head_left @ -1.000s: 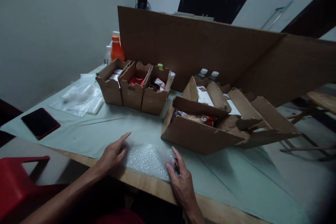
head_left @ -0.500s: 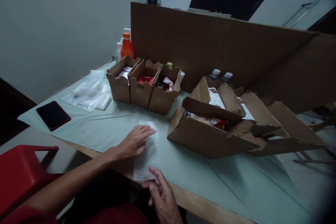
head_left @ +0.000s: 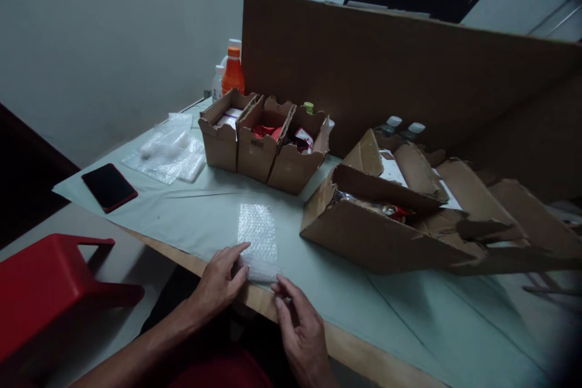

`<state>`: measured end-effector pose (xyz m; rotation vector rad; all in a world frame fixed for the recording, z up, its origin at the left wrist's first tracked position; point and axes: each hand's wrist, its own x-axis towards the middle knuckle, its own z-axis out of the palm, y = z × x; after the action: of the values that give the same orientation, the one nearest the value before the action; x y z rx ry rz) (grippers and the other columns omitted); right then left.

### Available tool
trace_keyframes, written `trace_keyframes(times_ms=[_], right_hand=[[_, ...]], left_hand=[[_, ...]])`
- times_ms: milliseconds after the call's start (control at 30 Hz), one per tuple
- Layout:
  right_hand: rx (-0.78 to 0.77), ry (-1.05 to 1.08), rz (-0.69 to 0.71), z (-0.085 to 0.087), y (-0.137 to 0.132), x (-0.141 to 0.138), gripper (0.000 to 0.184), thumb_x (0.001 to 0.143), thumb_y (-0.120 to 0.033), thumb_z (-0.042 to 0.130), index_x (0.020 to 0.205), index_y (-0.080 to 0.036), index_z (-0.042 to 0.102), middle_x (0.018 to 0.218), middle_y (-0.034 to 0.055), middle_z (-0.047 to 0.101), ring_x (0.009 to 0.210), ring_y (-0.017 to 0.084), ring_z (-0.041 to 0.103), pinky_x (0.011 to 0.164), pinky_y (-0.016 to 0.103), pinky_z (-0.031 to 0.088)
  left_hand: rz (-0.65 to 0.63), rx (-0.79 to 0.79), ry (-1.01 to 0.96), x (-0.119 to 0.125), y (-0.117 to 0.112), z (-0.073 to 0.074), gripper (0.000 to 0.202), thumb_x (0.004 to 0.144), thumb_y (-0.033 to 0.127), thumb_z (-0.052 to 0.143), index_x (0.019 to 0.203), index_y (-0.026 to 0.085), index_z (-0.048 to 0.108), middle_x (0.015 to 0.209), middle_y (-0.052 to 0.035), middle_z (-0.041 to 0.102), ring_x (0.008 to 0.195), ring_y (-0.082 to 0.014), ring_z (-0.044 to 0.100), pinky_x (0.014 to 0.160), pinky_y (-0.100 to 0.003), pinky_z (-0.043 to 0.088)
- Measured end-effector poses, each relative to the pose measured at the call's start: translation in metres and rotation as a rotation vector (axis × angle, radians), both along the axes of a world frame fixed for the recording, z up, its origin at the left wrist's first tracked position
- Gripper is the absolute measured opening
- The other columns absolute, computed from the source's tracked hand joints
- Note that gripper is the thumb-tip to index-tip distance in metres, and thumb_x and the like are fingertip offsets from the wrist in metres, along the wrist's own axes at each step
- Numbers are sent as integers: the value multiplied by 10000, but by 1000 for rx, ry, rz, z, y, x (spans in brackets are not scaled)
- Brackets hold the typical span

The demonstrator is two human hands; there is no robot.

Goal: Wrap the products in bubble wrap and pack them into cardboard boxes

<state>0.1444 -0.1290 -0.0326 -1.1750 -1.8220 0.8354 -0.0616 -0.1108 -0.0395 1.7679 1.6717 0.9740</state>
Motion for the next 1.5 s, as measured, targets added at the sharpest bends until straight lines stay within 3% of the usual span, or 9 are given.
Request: trace_keyframes(times_ms=[100, 233, 333, 533, 767, 900, 1200, 1367, 1500], right_hand=[[318, -269, 53, -2, 10, 2, 367, 926, -69, 496, 1214, -247, 639, 1189, 74, 699, 1139, 229, 609, 968, 395, 505], [426, -529, 106, -7, 28, -7, 403, 878, -30, 512, 1220, -209, 627, 1290, 93, 650, 1227, 272, 527, 953, 429, 471], [435, -610, 99, -9, 39, -14, 390, 875, -39, 525, 1205, -215, 637, 1210, 95, 669, 1146, 260, 547, 903, 401, 467], [441, -570, 80, -3, 42, -17, 280, 881, -58, 550, 1065, -224, 681, 1122, 75, 686, 1090, 246, 559, 880, 373, 441], [244, -425, 119, 11, 32, -13, 220, 975, -132, 464, 1011, -217, 663, 926, 45, 735, 854, 196, 642, 793, 345, 445], [335, -396, -15, 6, 33, -6, 217, 997, -215, 488, 1161, -203, 631, 1039, 76, 731, 930, 210, 656, 812, 350, 465], [474, -556, 82, -3, 33, -12, 319, 924, -112, 547, 1199, -237, 647, 1219, 79, 692, 1254, 262, 532, 998, 436, 389], [411, -485, 118, 4, 40, -14, 283, 931, -85, 533, 1144, -223, 658, 1078, 59, 737, 1134, 246, 601, 952, 412, 408], [267, -411, 139, 11, 35, -11, 233, 978, -152, 491, 1116, -231, 662, 990, 53, 740, 956, 215, 644, 874, 381, 449]], left_hand=[[8, 33, 26, -2, 0, -4, 461, 902, 237, 510, 1351, 154, 567, 948, -77, 698, 820, -216, 618, 783, -377, 533], [20, 125, 136, -2, 1, -11, 440, 899, 188, 505, 1333, 146, 570, 862, -65, 672, 808, -223, 611, 791, -387, 523], [21, 168, 181, -6, 2, -11, 443, 902, 183, 530, 1344, 162, 548, 869, -63, 667, 823, -229, 610, 787, -389, 522], [-107, 342, 212, -17, -13, -2, 463, 895, 208, 619, 1348, 214, 525, 1346, -144, 569, 1230, -293, 522, 1020, -479, 455], [-148, 325, 81, -15, -19, 0, 298, 889, 86, 526, 1136, 194, 653, 969, -80, 714, 976, -238, 626, 869, -410, 496], [-35, 206, 73, -12, -11, 0, 251, 911, 170, 536, 1116, 169, 681, 855, -66, 688, 812, -213, 616, 759, -367, 495], [28, 147, 294, -12, 0, -1, 262, 927, 218, 535, 1151, 177, 666, 884, -75, 688, 837, -237, 608, 801, -395, 490], [-90, 273, 236, -20, -11, 3, 337, 906, 236, 593, 1242, 216, 607, 1206, -119, 644, 1134, -281, 573, 962, -444, 472], [-196, 269, 150, -20, -14, 6, 323, 918, 121, 523, 1220, 197, 606, 1077, -91, 689, 1058, -243, 592, 935, -417, 473]])
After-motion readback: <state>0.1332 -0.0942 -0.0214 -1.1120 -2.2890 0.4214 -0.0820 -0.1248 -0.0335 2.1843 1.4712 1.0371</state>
